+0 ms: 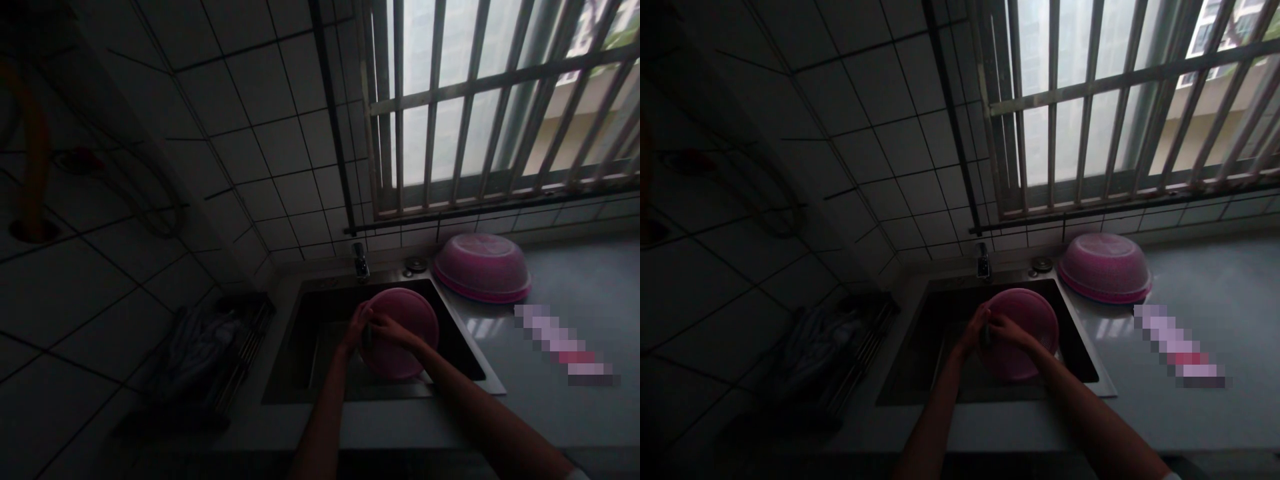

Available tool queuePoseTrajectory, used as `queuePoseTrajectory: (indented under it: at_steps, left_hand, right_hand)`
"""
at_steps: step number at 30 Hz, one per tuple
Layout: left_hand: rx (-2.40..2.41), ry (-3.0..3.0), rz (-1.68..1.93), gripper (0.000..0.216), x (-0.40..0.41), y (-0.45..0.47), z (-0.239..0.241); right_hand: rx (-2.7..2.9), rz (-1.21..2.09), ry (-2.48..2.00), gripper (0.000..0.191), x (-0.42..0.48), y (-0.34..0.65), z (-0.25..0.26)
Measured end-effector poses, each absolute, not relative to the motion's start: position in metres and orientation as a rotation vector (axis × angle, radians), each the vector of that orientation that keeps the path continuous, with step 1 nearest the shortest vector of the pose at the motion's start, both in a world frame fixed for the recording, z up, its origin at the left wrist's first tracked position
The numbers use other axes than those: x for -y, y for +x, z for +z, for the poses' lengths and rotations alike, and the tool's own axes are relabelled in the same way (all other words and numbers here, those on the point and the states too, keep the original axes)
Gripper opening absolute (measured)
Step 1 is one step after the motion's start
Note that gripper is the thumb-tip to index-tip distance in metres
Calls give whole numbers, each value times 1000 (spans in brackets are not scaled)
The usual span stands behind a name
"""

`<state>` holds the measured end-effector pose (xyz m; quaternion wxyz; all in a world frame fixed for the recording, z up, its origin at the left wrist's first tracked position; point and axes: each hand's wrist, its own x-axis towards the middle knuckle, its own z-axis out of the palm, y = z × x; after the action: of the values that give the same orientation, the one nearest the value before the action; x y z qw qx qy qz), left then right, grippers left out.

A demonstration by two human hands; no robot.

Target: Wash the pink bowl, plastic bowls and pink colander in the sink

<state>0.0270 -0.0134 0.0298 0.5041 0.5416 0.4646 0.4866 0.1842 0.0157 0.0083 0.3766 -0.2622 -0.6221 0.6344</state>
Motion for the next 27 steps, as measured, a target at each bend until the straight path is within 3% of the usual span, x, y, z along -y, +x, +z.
queuePoseTrajectory:
  at_steps: [5,13,20,27]
  left_hand:
    - [-1052,1285,1177,72,12,31,30]
    - [-1117,1313,1197,72,12,27,29]
    - [-1019,1294,1203,70,9,32,26]
    - [-1072,1309,1190,70,15,28,31]
  right_hand:
    - [1280,1422,-819,37,-29,197,15]
    - [1580,1579,-681,44,-13,183,16]
    - [1221,1384,-869,38,-28,204,25]
    - [1555,1561,-680,41,-14,184,16]
